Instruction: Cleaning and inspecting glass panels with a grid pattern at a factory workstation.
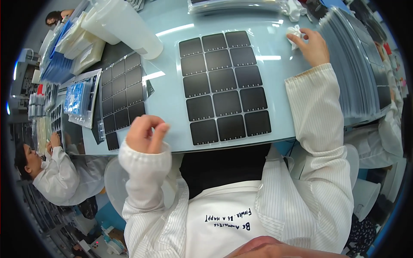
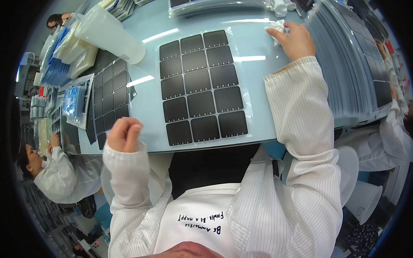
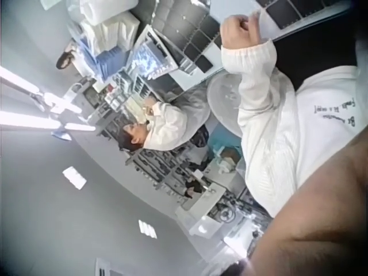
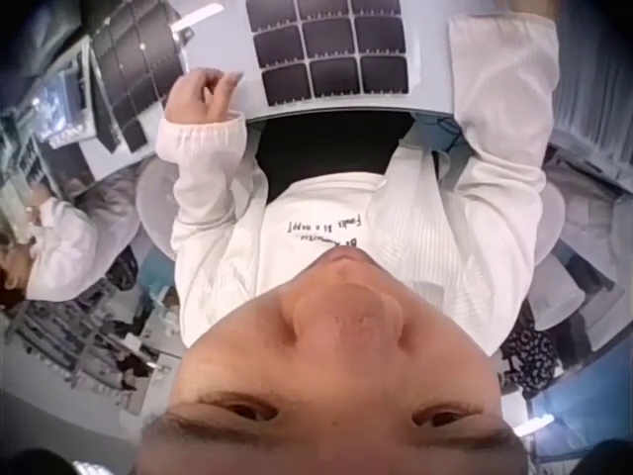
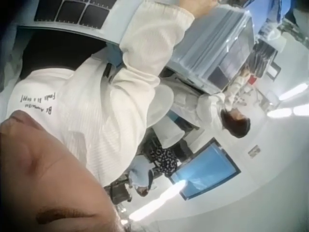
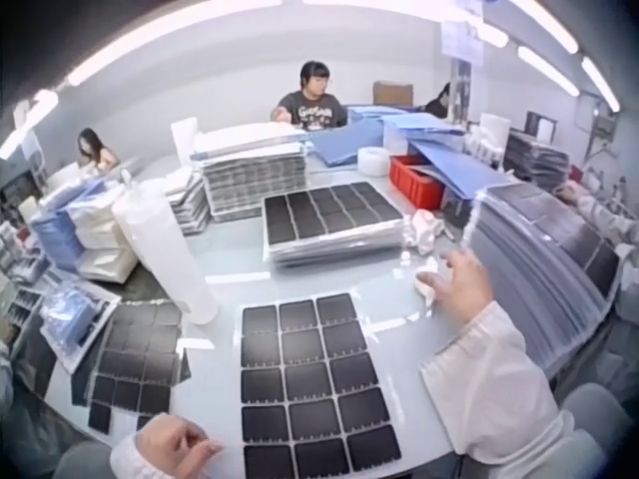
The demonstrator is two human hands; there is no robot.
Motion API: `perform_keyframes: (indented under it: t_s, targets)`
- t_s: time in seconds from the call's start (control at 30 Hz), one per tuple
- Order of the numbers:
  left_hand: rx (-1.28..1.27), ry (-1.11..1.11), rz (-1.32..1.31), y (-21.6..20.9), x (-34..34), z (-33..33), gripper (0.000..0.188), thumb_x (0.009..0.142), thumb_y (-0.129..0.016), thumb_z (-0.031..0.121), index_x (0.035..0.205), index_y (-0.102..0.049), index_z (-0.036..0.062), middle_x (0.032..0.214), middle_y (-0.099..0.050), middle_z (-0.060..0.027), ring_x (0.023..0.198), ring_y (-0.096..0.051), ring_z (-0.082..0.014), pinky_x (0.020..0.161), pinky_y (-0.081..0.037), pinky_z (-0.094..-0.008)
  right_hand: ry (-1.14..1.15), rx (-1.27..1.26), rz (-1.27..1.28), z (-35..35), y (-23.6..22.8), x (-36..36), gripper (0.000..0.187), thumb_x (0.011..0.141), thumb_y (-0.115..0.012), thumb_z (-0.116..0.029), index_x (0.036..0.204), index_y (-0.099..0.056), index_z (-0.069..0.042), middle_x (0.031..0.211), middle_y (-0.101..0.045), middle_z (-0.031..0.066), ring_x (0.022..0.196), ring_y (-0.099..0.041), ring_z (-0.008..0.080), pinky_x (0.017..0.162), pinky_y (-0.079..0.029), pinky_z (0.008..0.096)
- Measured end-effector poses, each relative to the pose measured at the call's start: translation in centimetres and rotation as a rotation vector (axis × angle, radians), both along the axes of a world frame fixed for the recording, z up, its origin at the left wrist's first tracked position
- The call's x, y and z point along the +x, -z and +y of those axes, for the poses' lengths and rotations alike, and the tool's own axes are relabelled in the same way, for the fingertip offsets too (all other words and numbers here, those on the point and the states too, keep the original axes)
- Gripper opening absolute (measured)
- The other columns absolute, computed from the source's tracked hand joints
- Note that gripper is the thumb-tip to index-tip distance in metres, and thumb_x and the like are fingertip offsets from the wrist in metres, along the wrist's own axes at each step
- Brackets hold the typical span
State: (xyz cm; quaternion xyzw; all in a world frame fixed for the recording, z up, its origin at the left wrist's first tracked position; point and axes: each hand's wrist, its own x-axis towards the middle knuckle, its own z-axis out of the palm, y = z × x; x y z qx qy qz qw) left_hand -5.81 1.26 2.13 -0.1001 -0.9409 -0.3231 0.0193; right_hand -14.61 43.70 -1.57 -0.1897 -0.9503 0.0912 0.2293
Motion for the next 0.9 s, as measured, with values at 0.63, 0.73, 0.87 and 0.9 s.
perform_keyframes:
  t_s: [0.63, 0.73, 0.87, 0.9]
  targets:
    - [0.403, -0.084, 0.436, 2.3, -19.8, 1.6, 0.077, 0.068, -0.083, 0.034, 0.125, -0.044, 0.0004, 0.119, -0.056, -0.0172, 0.107, -0.057, -0.0288, 0.094, -0.044, -0.0391, -0.642, -1.744, -0.108, -12.5, -2.1, 0.9, 0.031, 0.086, -0.066, -0.024, 0.106, -0.061, -0.001, 0.078, -0.056, 0.0000, 0.060, -0.046, 0.0035, 0.051, -0.035, 0.0183]
    - [0.320, 0.014, 0.583, 1.6, -19.0, 2.5, 0.074, 0.068, -0.083, 0.028, 0.127, -0.046, 0.0028, 0.116, -0.057, -0.0154, 0.106, -0.058, -0.0286, 0.091, -0.046, -0.0387, -0.603, -2.026, -0.115, -12.3, -1.3, 0.9, 0.032, 0.091, -0.057, -0.020, 0.117, -0.053, 0.000, 0.097, -0.060, 0.0121, 0.062, -0.044, 0.0053, 0.053, -0.041, 0.0187]
    - [0.043, 0.203, 0.754, -0.5, -16.3, 2.9, 0.074, 0.062, -0.083, 0.018, 0.129, -0.051, 0.0124, 0.109, -0.058, -0.0113, 0.101, -0.057, -0.0286, 0.086, -0.049, -0.0384, -0.548, -2.276, -0.032, -12.2, -1.8, 1.0, 0.032, 0.098, -0.038, -0.016, 0.125, -0.041, 0.001, 0.105, -0.056, 0.0264, 0.059, -0.039, 0.0061, 0.050, -0.041, 0.0175]
    - [0.043, 0.205, 0.752, -0.5, -15.7, 3.0, 0.074, 0.062, -0.083, 0.018, 0.129, -0.051, 0.0124, 0.109, -0.058, -0.0113, 0.101, -0.057, -0.0286, 0.086, -0.049, -0.0384, -0.567, -2.303, -0.017, -12.1, -1.8, 1.0, 0.032, 0.098, -0.037, -0.016, 0.125, -0.041, 0.001, 0.106, -0.056, 0.0261, 0.059, -0.038, 0.0063, 0.050, -0.041, 0.0179]
